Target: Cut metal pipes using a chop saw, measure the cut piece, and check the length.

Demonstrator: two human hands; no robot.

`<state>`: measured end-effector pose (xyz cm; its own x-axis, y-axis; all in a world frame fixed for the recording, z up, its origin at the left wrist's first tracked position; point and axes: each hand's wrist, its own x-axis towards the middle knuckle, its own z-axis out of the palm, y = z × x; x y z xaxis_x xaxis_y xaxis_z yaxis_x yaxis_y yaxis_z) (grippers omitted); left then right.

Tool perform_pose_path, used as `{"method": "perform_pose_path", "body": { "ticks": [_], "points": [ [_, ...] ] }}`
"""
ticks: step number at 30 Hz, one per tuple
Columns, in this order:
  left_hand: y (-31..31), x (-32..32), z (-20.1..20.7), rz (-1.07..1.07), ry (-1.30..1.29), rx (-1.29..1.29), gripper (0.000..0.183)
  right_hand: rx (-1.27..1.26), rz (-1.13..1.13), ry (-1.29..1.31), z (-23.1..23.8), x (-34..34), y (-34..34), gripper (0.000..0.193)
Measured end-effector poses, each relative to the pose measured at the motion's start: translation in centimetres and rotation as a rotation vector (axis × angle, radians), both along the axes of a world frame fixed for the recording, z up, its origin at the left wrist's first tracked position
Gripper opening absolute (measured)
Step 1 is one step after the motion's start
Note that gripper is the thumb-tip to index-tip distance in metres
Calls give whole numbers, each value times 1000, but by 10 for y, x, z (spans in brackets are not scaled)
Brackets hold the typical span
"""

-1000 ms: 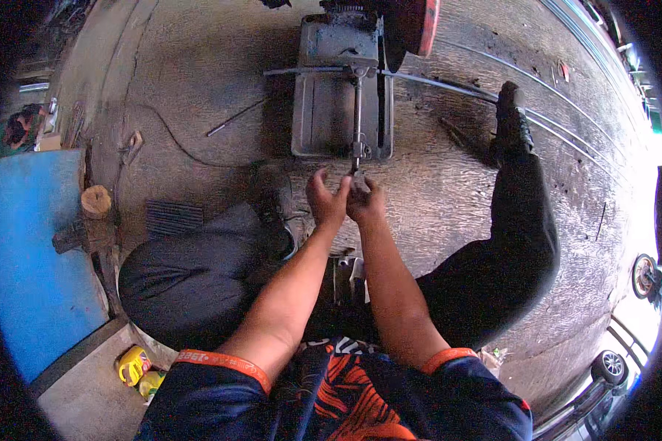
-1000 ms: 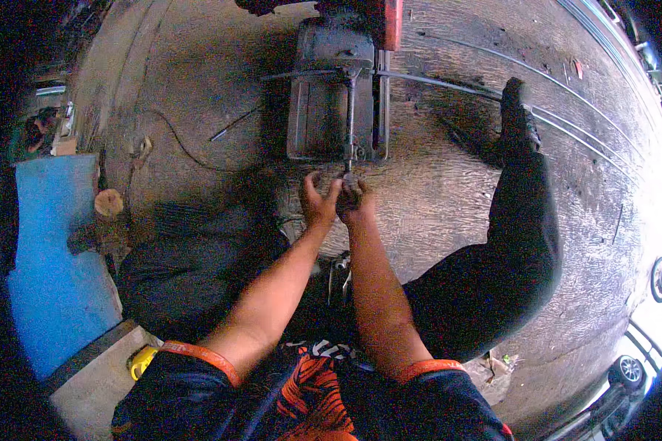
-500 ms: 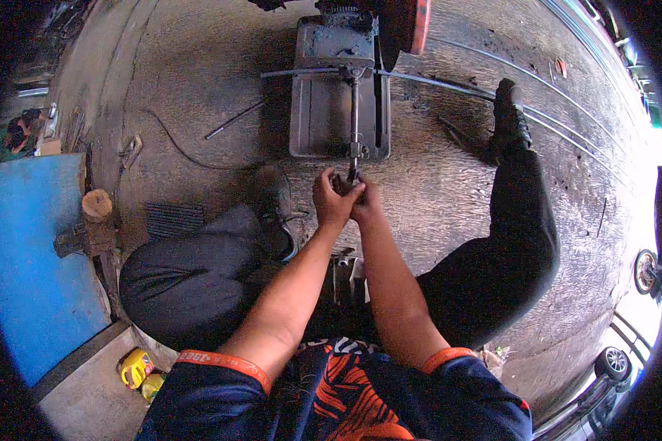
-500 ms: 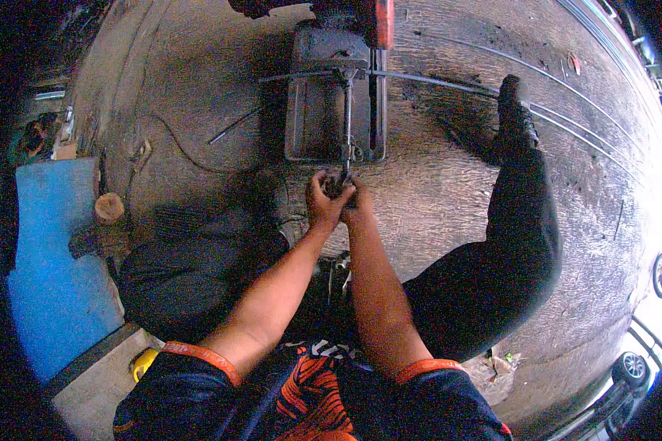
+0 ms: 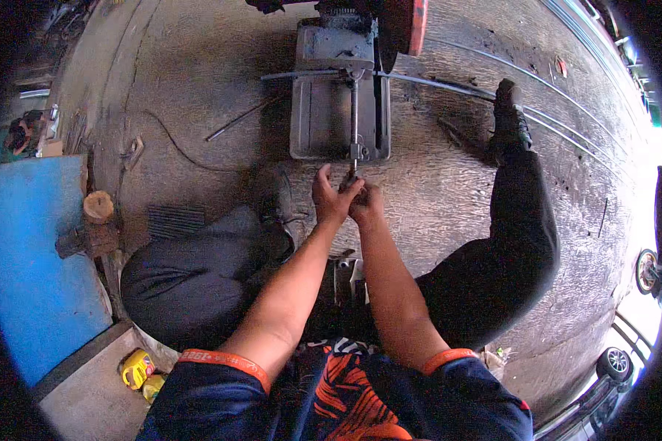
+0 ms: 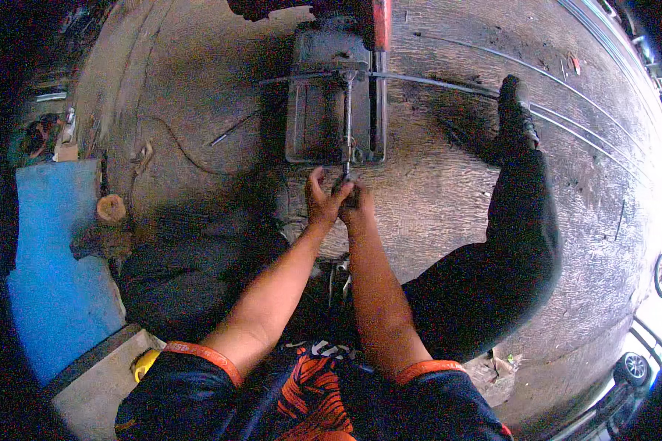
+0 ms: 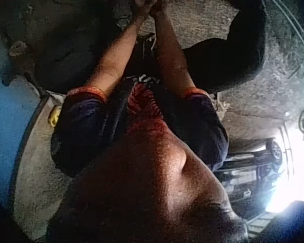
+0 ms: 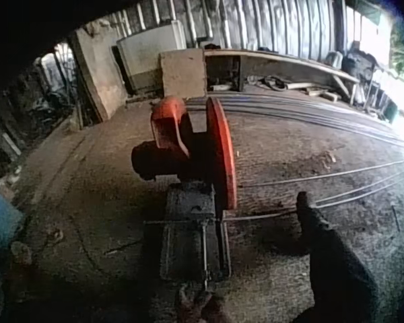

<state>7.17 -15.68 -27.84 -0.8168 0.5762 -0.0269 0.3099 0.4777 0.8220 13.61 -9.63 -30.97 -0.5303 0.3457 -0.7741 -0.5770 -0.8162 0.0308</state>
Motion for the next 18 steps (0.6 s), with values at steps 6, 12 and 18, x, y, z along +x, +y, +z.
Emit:
{"method": "perform_pose_path", "body": {
  "ticks": [6,12,18],
  "points": [
    [0,-33,-10,336,-104,160,31,-35,-314,-444,50,-8,-15,10],
    [46,-137,-33,327,162,-54,30,1087,-32,-849,110,-80,23,7],
    [113,-253,-49,458,-785,-51,35,853,387,-712,81,-180,103,20]
  ]
}}
